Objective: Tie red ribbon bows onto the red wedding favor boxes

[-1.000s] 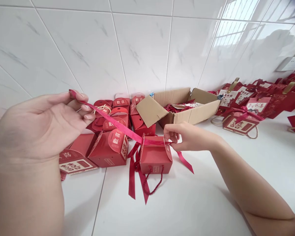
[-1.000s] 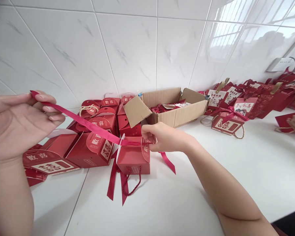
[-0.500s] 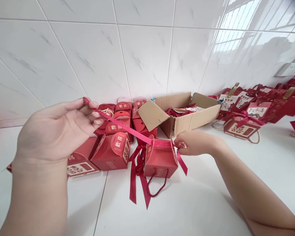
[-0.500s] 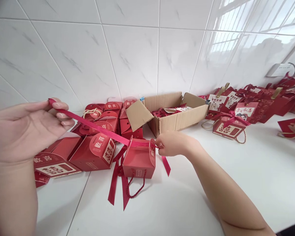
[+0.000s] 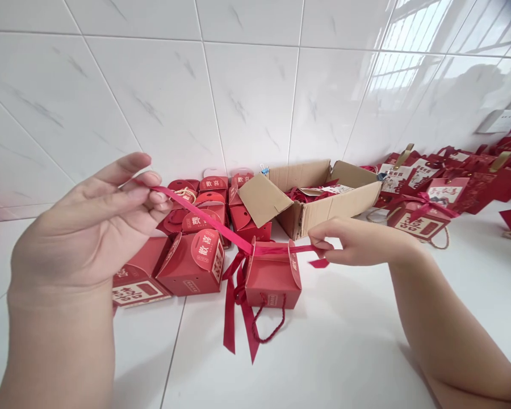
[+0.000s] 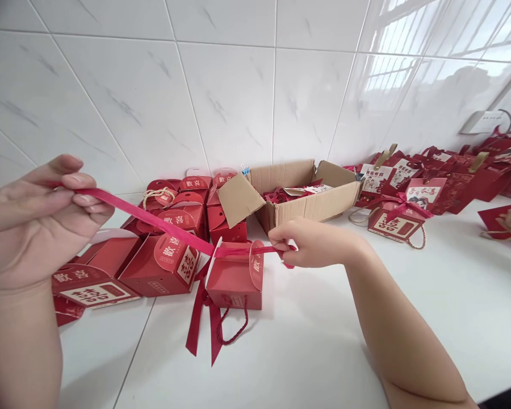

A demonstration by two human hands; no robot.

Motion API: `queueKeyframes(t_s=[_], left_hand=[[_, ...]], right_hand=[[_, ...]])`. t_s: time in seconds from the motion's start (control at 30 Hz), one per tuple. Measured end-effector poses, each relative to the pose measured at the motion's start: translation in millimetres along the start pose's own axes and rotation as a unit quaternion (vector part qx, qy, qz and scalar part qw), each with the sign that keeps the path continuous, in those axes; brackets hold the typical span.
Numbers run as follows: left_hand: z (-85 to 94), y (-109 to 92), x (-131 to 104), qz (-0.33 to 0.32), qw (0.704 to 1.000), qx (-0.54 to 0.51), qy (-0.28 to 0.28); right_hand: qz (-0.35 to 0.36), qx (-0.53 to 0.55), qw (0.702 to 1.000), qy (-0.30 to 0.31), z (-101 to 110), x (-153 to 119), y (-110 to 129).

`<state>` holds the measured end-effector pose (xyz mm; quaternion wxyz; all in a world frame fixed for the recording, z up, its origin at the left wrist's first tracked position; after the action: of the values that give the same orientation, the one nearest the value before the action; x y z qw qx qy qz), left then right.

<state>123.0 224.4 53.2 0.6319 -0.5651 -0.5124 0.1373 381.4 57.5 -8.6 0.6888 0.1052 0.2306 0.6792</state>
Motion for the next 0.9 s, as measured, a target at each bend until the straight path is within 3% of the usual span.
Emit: queueKeyframes(t_s=[0.1,0.2,0.27,0.37,0.53,0.63,0.73,0.9], left_hand=[[0.5,2.1,-0.3,0.000,0.999,0.042,0.007],[-1.1,3.8,1.7,-0.011,1.000,0.027,-0.005],[-2.3,3.7,2.5,-0.021,1.000,0.005,-0.011],[-2.2,1.6,2.0,-0.035,0.999,-0.009,-0.016],[0.7,2.0,0.6,-0.013,1.000,0.015,-0.024],[-0.7,0.8,0.4,-0.016,0.999,0.012,-0.030],[-5.6,-0.1,-1.0,0.003,0.999,0.016,-0.039],[-16.8,-0.9,-0.9,-0.004,0.998,-0.045,-0.049]], right_hand=[[0.064,0.016,0.998,0.014,7.3,-12.1,0.3],[0.161,0.066,0.984,0.047,12.9,-24.4,3.6],[0.189,0.101,0.975,0.056,16.5,-30.1,4.5],[0.154,0.113,0.982,0.013,23.2,-33.7,1.9],[0.061,0.124,0.981,-0.136,36.8,-45.7,-7.5],[0.026,0.231,0.948,-0.216,43.5,-58.0,-17.1],[0.064,0.342,0.899,-0.266,48.0,-64.9,-21.8],[0.149,0.487,0.827,-0.239,47.0,-53.6,-13.2]])
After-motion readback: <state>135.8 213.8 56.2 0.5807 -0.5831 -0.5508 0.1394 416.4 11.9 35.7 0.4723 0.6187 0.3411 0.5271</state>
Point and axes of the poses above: each hand's wrist, its own x-axis towards the middle knuckle, its own z-axis out of the back of the hand, y = z × x, the point moved 4 cm from there along x, towards the middle knuckle, and after that the axes turned 6 degrees about -z, right-handed, at the moved point
